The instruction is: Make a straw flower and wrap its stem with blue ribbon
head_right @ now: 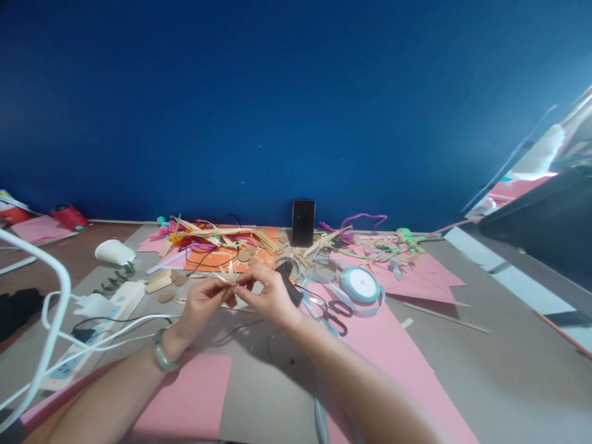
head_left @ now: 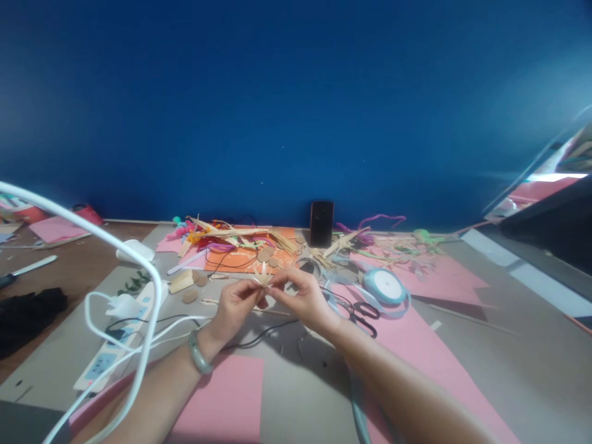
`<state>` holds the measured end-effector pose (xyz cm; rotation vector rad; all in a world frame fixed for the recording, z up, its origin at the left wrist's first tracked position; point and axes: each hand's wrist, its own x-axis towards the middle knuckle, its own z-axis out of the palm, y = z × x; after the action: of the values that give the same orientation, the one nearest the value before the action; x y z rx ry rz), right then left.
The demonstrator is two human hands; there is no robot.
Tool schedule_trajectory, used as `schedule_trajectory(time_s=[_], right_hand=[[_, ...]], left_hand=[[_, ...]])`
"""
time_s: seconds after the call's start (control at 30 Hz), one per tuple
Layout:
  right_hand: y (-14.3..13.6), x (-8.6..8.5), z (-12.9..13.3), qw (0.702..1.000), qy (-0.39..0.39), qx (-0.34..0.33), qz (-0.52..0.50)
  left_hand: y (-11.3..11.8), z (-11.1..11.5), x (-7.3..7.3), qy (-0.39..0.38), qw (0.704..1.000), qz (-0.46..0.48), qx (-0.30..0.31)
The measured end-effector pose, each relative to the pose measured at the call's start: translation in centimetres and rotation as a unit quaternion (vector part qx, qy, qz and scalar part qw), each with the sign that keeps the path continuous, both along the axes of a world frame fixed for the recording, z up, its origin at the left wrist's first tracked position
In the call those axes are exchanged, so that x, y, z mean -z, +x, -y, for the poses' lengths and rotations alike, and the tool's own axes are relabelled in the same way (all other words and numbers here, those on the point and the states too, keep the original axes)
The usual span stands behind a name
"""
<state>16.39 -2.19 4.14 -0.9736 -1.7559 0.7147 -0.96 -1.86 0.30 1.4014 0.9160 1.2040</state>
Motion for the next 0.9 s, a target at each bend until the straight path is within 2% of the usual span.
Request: schedule_trajectory(time_s=[0.37,0.5,0.6,0.73,0.9], right_hand=[[0.8,0.1,-0.7,0.996,0.079,-0.036,0.023],[1.0,0.3,-0.8,0.996,0.080,-0.034,0.035],[1.5,1.1,-1.5,0.994,0.085,-0.017,0.062],[2.2,2.9,-2.9,0.978,0.136,-0.026,0.159],[2.6,4.0,-3.7,0.922,0.179,-0.072,0.335]], left_hand=[[0.1,-0.6,-0.7,-0.047,0.997,0.044,0.037],[0.2,-0.6,-1.1,-0.065,0.997,0.044,0.013],[0.1,-0.8,-1.1,-0.080,0.996,0.033,-0.013],[0.0,-1.3,-0.4,-0.105,0.993,0.040,-0.040],[0.0,-2.1,0.6,-0.140,0.985,0.085,-0.061]])
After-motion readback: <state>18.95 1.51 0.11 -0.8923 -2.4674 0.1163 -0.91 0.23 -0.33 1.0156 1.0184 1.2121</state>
